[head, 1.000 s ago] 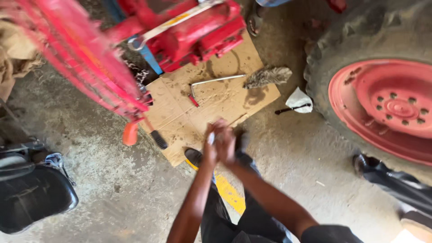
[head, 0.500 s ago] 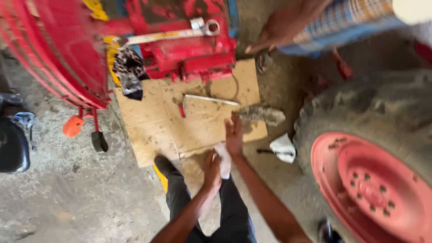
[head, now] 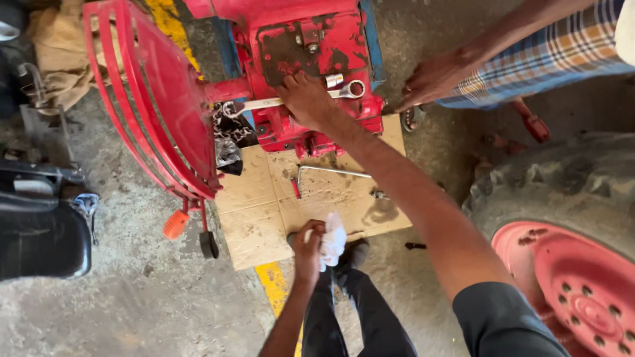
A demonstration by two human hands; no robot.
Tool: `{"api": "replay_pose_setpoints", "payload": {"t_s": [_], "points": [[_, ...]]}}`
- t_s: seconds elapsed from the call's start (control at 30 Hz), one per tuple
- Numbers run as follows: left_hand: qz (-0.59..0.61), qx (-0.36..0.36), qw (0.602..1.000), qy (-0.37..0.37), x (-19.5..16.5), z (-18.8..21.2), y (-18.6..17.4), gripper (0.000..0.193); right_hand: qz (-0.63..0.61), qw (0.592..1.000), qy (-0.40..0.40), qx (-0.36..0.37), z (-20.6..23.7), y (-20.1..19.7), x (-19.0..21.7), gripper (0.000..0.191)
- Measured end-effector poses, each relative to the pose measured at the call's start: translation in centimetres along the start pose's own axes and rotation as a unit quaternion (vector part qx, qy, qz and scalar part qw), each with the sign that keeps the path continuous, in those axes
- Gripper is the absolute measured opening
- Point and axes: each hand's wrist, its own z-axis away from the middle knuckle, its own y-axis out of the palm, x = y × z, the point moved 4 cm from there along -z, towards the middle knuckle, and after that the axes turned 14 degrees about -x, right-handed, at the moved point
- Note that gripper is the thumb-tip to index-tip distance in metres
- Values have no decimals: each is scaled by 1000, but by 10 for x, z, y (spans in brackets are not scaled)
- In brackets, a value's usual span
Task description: The person cleans a red machine with a cloth, then uses a wrench and a long metal rod to tighten bolts on the machine. Another person assists by using a wrench on the same machine.
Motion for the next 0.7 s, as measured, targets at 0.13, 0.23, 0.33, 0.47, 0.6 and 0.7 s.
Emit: {"api": "replay_pose_setpoints", "payload": {"t_s": [0.13, 0.23, 0.33, 0.47, 0.6, 0.7], "points": [[-53, -17, 998, 26, -26, -27, -34, 16, -11, 992, -39, 115, -12, 20, 0, 44], [-56, -8, 998, 10, -37, -38, -42, 16, -3, 988, -65, 139, -18, 16, 1, 45], [-65, 14, 998, 19, -41, -42, -36, 17, 0, 993, -91, 68, -19, -17, 2, 48], [-116, 55, 984, 122, -58, -40, -8, 31, -46, 998, -40, -24, -19, -86, -12, 40], [-156, 96, 966, 185, -73, -43, 30, 46, -423, 872, 244, -24, 11, -162, -41, 57], [-189, 101, 964, 156, -71, -54, 58, 35, -669, 587, 451, -69, 63, -208, -65, 39]]}}
